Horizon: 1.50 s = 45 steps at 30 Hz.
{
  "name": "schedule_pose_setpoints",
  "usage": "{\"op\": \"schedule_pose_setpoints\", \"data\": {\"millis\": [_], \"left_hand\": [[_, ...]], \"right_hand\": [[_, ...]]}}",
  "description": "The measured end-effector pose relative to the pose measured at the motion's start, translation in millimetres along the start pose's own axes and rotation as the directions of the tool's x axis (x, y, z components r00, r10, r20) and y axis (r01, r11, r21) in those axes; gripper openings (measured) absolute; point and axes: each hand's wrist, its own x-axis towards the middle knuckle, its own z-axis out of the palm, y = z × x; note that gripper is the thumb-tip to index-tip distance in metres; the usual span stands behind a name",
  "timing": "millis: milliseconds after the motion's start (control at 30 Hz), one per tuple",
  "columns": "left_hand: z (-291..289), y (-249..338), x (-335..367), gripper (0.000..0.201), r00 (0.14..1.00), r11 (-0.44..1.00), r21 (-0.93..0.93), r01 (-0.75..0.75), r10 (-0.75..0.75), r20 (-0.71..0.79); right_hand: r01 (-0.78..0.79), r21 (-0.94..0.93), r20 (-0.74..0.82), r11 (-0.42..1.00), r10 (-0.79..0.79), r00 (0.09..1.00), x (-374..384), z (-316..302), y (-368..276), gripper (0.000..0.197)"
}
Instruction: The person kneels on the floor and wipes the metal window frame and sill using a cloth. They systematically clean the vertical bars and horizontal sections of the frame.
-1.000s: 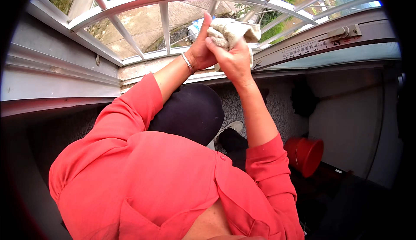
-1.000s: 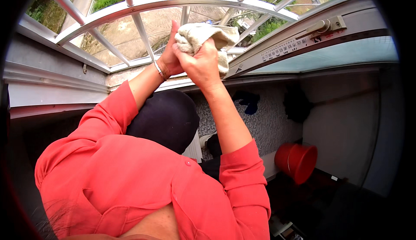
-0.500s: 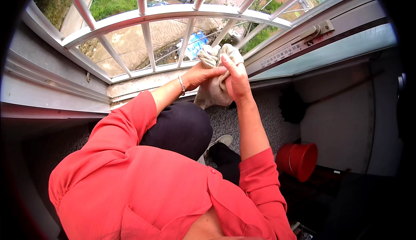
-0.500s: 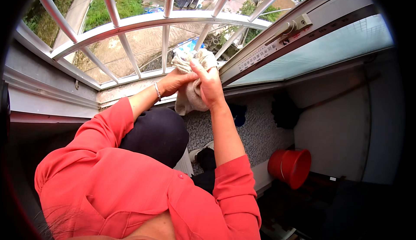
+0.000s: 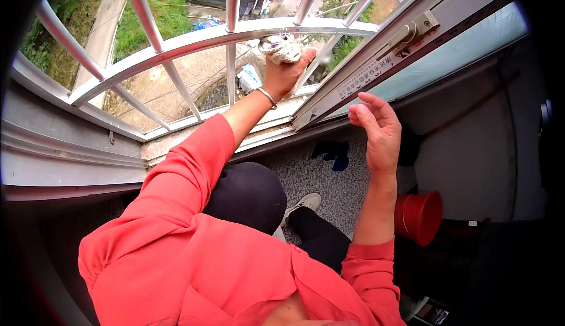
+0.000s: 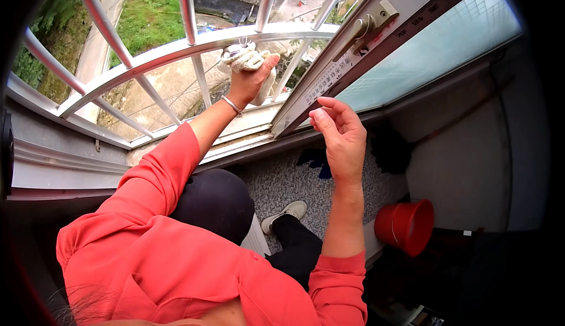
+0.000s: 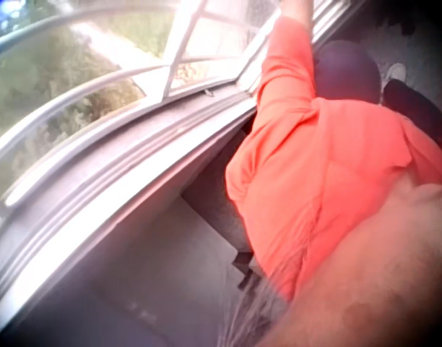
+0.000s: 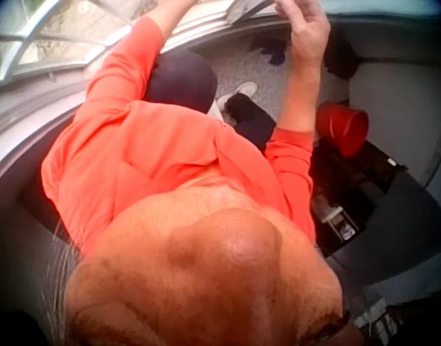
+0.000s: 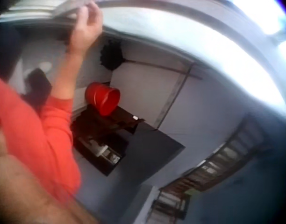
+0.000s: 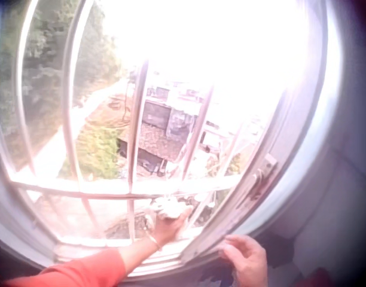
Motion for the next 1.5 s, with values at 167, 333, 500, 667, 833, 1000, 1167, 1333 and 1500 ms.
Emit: {"op": "schedule_pose_setpoints", "data": {"millis": [167,333,500,667,833,1000,1167,1333,1500], "left_hand": [[-6.2,-25.4,12.9,0.038,0.971,0.818,0.526,-0.231,0.229,0.071],[-23.4,-65.1,-19.3,0.04,0.974,0.876,0.455,0.16,-0.214,0.069],[-35.8,-73.3,-45.1,0.033,0.939,0.937,0.113,0.331,-0.339,0.062],[-17.2,5.4,-11.7,0.036,0.984,0.99,-0.033,0.134,-0.137,-0.113],[1.1,-26.2,-0.9,0.043,0.999,0.963,0.269,0.037,-0.046,0.026],[-8.3,-63.9,-0.6,0.034,0.989,0.928,0.342,-0.147,0.135,0.06],[-44.7,-80.0,-46.0,0.043,0.904,0.947,0.04,0.317,-0.315,0.291],[-64.3,-38.0,-75.4,0.048,0.779,0.79,-0.256,0.557,-0.389,0.492],[-61.5,-4.3,-78.0,0.061,0.807,0.778,-0.418,0.469,-0.186,0.561]], "right_hand": [[-0.056,-0.024,0.003,0.998,0.056,0.998,1.9,-11.5,10.5,0.021],[-0.066,-0.055,-0.068,0.996,0.063,0.996,-1.7,-19.1,8.0,0.026],[0.036,-0.183,-0.353,0.982,-0.1,0.93,2.1,-27.8,13.5,0.044],[0.317,-0.619,-0.25,0.718,-0.563,0.788,17.4,-11.3,-3.1,0.054],[0.672,-0.689,0.058,0.271,-0.904,0.424,28.7,23.2,-10.9,0.053],[0.734,-0.563,0.239,0.38,-0.775,0.585,13.3,61.1,34.6,0.043],[-0.015,-0.344,0.006,0.939,0.018,1.0,-17.6,58.1,106.9,0.044],[-0.246,-0.371,-0.02,0.895,0.257,0.966,-23.4,47.2,159.8,0.055],[-0.321,-0.206,0.193,0.924,0.36,0.913,-14.0,49.7,188.2,0.039]]}}
